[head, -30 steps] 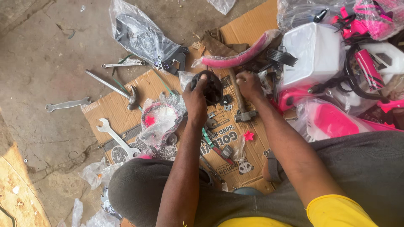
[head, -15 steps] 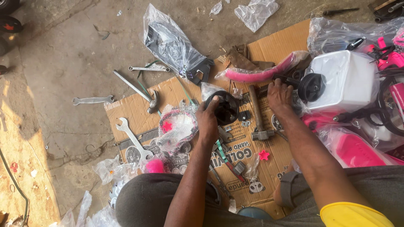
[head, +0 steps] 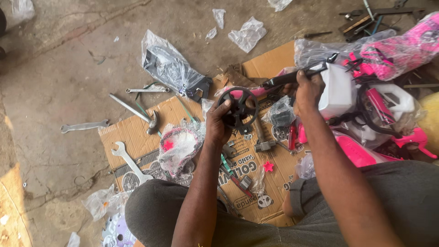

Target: The person assembles a bicycle wheel hub by inserting a pink plastic star-shaped piece into the center of a black hub. They then use a red screwdriver to tighten a screw into the hub to secure the piece in place.

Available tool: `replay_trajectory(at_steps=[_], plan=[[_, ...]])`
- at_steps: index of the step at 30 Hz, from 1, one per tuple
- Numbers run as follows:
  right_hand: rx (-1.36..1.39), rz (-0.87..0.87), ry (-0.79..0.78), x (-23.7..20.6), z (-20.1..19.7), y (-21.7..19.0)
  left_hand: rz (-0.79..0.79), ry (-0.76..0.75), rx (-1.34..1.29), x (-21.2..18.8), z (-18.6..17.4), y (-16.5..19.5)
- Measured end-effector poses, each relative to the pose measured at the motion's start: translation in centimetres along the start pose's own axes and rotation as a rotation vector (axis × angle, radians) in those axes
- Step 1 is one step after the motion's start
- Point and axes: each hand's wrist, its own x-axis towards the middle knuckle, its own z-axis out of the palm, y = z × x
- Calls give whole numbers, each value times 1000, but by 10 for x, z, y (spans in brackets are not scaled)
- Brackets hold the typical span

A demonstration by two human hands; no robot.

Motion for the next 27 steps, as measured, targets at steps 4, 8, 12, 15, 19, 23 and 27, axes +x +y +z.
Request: replay_trajectory(at_steps=[4, 8, 12, 15, 19, 23, 27], plan=[[280, 106, 50, -62, -13, -1, -61, -91, -78, -20, 16, 2], [239, 17, 15, -102, -18, 19, -80, -58, -47, -30, 18, 2], [348, -3, -71, -116, -13, 31, -53, 14, 31, -36, 15, -4], [400, 60, -126, -118, -9, 34, -16, 22, 113, -37, 14, -5], [402, 108, -159, -117, -8, 40, 12, 79, 222, -37, 14, -5], [454, 140, -166, -113, -8, 51, -39, 73, 247, -36, 12, -5], [462, 228, -90, -109, -6, 55, -65, 80, 317, -31, 11, -3]])
